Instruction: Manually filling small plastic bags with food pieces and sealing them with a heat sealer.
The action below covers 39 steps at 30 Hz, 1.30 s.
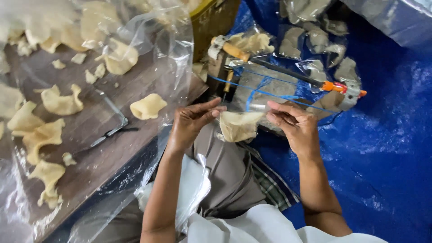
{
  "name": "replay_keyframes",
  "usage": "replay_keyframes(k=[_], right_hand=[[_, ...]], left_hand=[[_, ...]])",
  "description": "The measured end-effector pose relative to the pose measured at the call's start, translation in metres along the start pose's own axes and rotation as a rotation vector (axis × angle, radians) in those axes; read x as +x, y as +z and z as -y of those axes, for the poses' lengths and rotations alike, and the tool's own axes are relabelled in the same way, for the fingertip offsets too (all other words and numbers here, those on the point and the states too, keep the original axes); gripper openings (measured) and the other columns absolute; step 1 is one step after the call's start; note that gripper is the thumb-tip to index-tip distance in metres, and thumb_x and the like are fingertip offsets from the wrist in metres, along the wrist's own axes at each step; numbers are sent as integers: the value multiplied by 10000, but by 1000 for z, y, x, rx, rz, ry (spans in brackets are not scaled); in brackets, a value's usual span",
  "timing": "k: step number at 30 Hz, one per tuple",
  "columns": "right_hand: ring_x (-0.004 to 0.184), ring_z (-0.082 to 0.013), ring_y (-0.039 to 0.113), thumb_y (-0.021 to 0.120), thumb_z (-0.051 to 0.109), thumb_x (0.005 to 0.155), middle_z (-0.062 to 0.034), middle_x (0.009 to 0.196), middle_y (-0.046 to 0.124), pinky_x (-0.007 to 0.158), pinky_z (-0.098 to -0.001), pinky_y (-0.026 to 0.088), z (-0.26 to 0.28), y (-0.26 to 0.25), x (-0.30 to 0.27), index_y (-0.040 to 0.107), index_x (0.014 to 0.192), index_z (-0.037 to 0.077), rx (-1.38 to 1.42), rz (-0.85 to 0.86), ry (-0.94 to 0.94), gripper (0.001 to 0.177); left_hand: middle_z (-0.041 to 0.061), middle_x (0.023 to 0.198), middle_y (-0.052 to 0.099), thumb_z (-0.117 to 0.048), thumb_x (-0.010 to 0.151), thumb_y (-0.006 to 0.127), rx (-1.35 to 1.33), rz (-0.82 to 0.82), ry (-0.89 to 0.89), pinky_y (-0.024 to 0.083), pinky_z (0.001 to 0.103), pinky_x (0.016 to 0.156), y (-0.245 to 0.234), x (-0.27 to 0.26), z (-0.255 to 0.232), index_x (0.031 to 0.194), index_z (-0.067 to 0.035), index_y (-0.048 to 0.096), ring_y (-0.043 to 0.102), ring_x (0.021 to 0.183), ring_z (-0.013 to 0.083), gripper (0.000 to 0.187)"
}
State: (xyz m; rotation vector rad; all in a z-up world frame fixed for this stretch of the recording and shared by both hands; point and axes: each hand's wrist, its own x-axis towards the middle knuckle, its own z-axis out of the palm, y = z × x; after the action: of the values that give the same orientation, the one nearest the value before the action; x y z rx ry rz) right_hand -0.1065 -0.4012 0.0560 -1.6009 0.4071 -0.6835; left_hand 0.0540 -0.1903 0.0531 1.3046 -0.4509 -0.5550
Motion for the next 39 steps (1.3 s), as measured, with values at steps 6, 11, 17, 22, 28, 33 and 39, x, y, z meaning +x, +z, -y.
replay_keyframes(k=[6, 11, 17, 22, 28, 33, 39], right_hand=[[825, -280, 728, 792, -65, 894, -164, 856, 708, 691, -362, 582, 16, -21, -3, 797, 1032, -16, -453, -71, -290, 147], [880, -196, 680, 783, 40, 946, -95, 920, 692, 817, -377, 555, -40, -39, 10, 752, 982, 27, -313, -184, -218, 49], [789, -119, 638, 798, 47, 903, -37, 843, 646, 752, -274, 535, -101, -39, 38, 715, 891, 63, 236, -419, 46, 86], [670, -116, 684, 802, 25, 868, -17, 742, 672, 688, -226, 583, -103, -33, 55, 720, 849, 73, 466, -539, 186, 97], [670, -162, 708, 782, 26, 876, -74, 737, 674, 683, -286, 640, -112, -35, 61, 727, 853, 52, 505, -600, 221, 65], [696, -163, 704, 784, 52, 878, -87, 757, 667, 709, -291, 656, -117, -39, 66, 731, 894, 34, 491, -602, 214, 59], [673, -174, 704, 790, 48, 863, -113, 738, 664, 693, -305, 672, -123, -41, 68, 728, 880, 22, 503, -619, 205, 69]], left_hand=[[117, 960, 798, -20, 935, 748, 524, 23, 402, 626, 384, 841, 39, 20, -17, 1066, -80, 808, 778, 940, 310, 157], [118, 955, 781, -108, 918, 801, 332, -17, 265, 616, 383, 849, 59, 63, 39, 1033, -76, 799, 754, 961, 242, 119], [122, 838, 688, -91, 809, 889, -137, -179, -41, 608, 378, 766, 84, 113, 87, 890, -45, 573, 698, 802, 176, 330], [133, 851, 653, 43, 788, 828, -361, -254, -147, 623, 404, 800, 94, 133, 95, 897, -77, 427, 705, 764, 225, 433], [161, 762, 688, 32, 760, 874, -390, -345, -146, 636, 420, 751, 99, 141, 102, 837, -95, 469, 727, 698, 249, 431], [122, 817, 719, -22, 782, 891, -367, -318, -121, 632, 418, 774, 98, 144, 106, 814, -113, 472, 736, 746, 221, 429], [173, 813, 722, -19, 780, 897, -393, -305, -105, 639, 466, 759, 96, 146, 109, 804, -109, 476, 760, 760, 303, 431]])
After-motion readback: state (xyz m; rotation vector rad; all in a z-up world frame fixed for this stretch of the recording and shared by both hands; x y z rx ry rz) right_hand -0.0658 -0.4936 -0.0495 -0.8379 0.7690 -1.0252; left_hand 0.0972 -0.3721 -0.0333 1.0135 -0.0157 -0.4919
